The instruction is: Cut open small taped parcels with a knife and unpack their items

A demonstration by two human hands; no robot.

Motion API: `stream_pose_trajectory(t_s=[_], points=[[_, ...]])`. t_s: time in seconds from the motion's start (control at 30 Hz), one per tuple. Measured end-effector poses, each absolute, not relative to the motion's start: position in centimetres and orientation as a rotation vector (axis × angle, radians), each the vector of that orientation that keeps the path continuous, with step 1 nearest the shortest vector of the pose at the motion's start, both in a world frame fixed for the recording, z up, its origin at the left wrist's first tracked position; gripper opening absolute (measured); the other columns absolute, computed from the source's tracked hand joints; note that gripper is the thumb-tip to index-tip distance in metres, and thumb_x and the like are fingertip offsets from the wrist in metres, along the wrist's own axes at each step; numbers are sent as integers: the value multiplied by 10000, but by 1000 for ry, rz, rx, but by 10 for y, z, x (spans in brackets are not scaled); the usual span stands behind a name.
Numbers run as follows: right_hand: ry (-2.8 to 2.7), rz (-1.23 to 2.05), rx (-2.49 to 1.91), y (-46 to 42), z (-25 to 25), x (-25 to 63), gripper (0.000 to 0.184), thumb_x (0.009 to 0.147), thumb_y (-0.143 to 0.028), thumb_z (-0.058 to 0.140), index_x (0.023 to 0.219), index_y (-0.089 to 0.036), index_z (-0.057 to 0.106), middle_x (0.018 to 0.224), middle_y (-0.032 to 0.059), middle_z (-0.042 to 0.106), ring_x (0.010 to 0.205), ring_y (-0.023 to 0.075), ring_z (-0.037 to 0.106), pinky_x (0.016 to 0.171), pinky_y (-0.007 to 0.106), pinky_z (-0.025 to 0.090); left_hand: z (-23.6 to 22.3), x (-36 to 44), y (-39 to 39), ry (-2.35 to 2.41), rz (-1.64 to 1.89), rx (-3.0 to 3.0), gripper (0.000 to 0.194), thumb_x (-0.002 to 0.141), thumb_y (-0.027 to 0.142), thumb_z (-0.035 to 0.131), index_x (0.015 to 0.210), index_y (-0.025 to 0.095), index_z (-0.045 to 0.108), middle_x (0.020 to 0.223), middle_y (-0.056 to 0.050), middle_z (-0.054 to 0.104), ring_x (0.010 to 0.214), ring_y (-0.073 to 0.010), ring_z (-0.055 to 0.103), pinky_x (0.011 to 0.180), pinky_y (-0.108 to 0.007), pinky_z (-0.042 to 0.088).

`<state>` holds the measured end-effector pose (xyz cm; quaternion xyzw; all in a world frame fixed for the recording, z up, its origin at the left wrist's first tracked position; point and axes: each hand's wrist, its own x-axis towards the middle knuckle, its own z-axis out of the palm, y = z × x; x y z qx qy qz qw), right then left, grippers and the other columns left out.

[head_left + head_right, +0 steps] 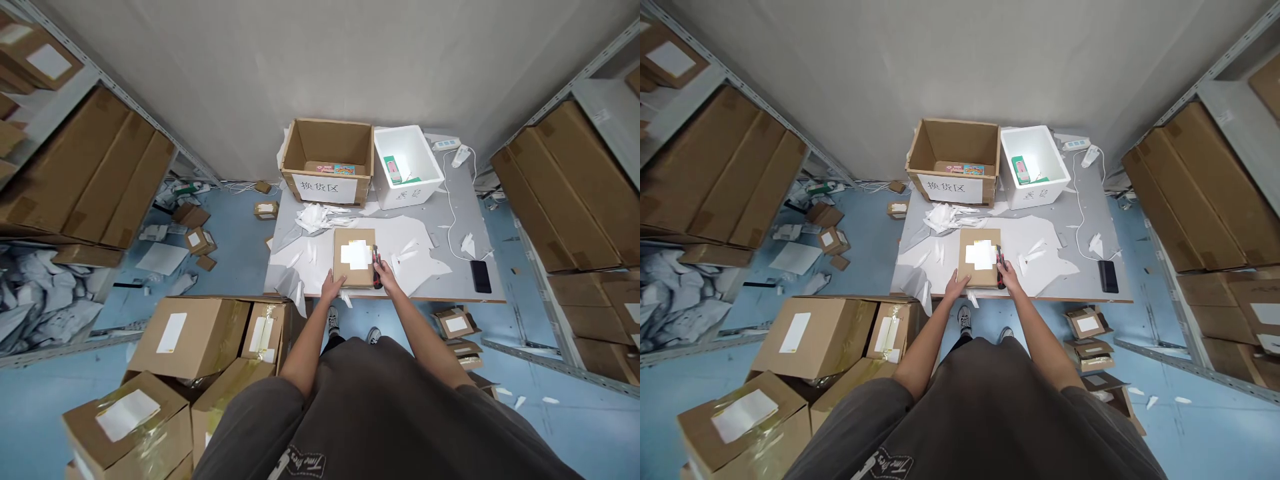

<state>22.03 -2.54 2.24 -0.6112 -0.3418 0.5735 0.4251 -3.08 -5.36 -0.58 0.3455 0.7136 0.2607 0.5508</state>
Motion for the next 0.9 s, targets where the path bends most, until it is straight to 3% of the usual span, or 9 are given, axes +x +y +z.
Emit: stream_pose_trajectory(t_s=[0.1,0.2,0.33,0.57,0.73,0.9], points=[[-809,1450,-1531,-47,17,224,626,709,-812,770,974,-260,637,922,-8,720,930,224,658,857,319,506,-8,-28,-65,1635,680,770,1064,889,642,797,1730,187,328,1753,-137,397,1618,-292,403,1315,-374,333],[-782,1492,-1530,-69,5,217,646,709,-822,754,1010,-261,644,925,-11,717,940,233,668,880,339,510,-13,-18,-76,1560,778,752,1028,918,669,755,1733,227,311,1723,-123,458,1594,-269,445,1305,-375,352],[-774,1451,-1517,-81,-2,202,643,762,-820,700,1080,-262,654,998,3,727,1008,243,679,938,362,515,-20,-7,-81,1497,932,742,856,951,661,718,1656,250,458,1606,-112,604,1512,-269,550,1289,-402,391],[-1004,1412,-1461,-60,41,197,631,865,-762,668,1243,-258,689,1157,55,745,1167,279,649,1033,406,502,-23,-12,-66,1369,1035,350,589,982,509,709,1495,238,606,1605,-126,598,1500,-276,558,1234,-439,474],[-1166,1382,-1442,-45,74,177,563,881,-718,687,1212,-263,712,1130,57,734,1171,291,642,1050,431,496,-29,-13,-58,1179,1065,115,577,1001,575,646,1453,217,617,1455,-155,697,1343,-278,683,1161,-468,548],[-1114,1480,-1442,-50,75,138,562,846,-751,709,1101,-250,691,1042,38,730,1076,270,665,985,394,519,-44,-19,-56,1183,1134,-170,605,1052,639,508,1437,186,620,1393,-185,706,1279,-267,713,1093,-411,600]])
